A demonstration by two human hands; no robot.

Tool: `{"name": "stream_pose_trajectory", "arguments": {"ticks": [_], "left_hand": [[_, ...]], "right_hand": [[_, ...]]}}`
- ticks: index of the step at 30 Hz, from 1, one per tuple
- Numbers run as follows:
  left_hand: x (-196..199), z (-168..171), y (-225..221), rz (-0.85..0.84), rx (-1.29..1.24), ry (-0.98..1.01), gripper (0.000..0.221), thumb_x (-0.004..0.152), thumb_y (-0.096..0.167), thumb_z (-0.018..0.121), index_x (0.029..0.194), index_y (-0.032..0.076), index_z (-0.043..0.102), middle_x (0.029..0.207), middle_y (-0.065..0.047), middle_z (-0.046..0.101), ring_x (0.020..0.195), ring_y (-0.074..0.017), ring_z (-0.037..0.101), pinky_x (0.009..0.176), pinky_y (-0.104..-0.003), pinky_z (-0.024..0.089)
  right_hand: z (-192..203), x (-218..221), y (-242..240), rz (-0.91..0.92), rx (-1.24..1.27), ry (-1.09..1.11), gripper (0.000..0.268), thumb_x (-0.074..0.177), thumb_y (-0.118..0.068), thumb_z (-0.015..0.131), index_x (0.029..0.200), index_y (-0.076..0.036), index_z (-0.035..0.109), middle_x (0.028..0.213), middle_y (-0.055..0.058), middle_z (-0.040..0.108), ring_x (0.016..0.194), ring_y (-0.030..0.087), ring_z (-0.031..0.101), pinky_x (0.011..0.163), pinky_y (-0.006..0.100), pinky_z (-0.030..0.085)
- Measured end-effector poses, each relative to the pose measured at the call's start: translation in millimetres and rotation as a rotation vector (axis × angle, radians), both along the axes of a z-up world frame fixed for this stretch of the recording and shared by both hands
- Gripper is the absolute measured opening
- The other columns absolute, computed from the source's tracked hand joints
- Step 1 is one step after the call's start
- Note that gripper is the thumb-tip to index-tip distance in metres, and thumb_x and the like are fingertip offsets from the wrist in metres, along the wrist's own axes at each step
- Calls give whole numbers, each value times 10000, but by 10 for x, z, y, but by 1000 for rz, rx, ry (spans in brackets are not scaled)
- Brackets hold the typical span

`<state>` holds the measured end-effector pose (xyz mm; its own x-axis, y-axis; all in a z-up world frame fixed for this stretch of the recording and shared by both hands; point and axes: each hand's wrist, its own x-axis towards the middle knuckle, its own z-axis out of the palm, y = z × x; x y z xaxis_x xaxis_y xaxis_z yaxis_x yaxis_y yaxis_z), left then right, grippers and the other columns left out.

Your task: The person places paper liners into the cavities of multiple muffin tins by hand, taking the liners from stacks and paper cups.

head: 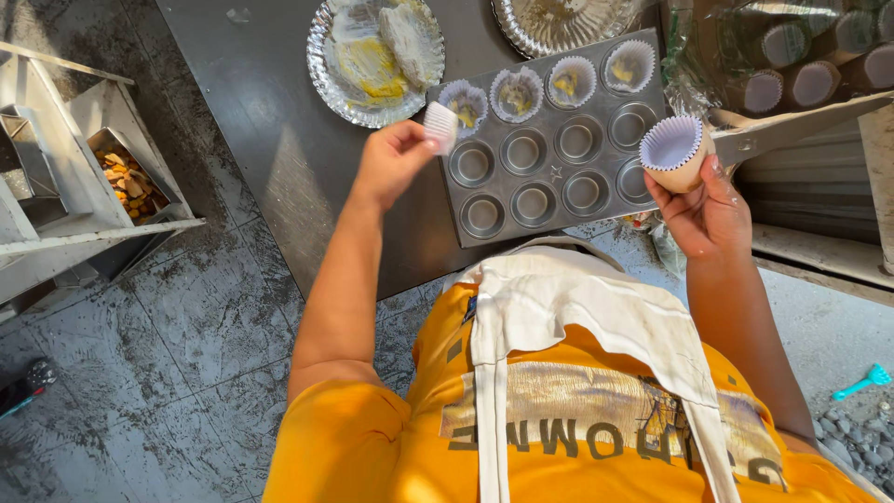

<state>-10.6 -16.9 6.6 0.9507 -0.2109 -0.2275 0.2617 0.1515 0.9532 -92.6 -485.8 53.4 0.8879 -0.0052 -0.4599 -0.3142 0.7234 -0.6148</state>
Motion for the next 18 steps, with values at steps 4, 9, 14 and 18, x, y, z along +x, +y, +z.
{"name": "stream_pose_trajectory", "arguments": {"ticks": [4,9,14,18], "left_hand": [[-346,102,-540,-132,981,-593,126,846,125,749,959,70,734,904,-93,762,867,-328,694,1067,-506,466],[-476,-57,-795,-333,1258,-720,195,873,142,655,1046,71,709,929,-92,719,914,-301,709,1143,-634,340],[-506,-169,-844,-407,1344,-641,288,944,320,633,1061,70,711,1021,-123,708,943,-305,708,1149,-673,279],[-539,-171,-900,-310,1374,-720,515,936,496,634,1150,33,708,1204,-165,680,1113,-322,660,1132,-682,251]], "right_hand": [[78,-3,-52,34,4,-7,550,1060,-315,680,1533,-107,491,1511,82,591,1435,301,557,1203,516,485],[122,-61,-140,47,-10,30,558,1043,-298,692,1524,-99,492,1507,77,599,1433,297,566,1203,517,496],[126,-73,-216,100,-21,7,567,1023,-294,710,1516,-110,501,1504,73,588,1427,295,562,1192,517,488],[126,-36,-202,146,-21,7,588,1005,-290,739,1514,-98,518,1502,83,589,1419,304,566,1190,514,487]]}}
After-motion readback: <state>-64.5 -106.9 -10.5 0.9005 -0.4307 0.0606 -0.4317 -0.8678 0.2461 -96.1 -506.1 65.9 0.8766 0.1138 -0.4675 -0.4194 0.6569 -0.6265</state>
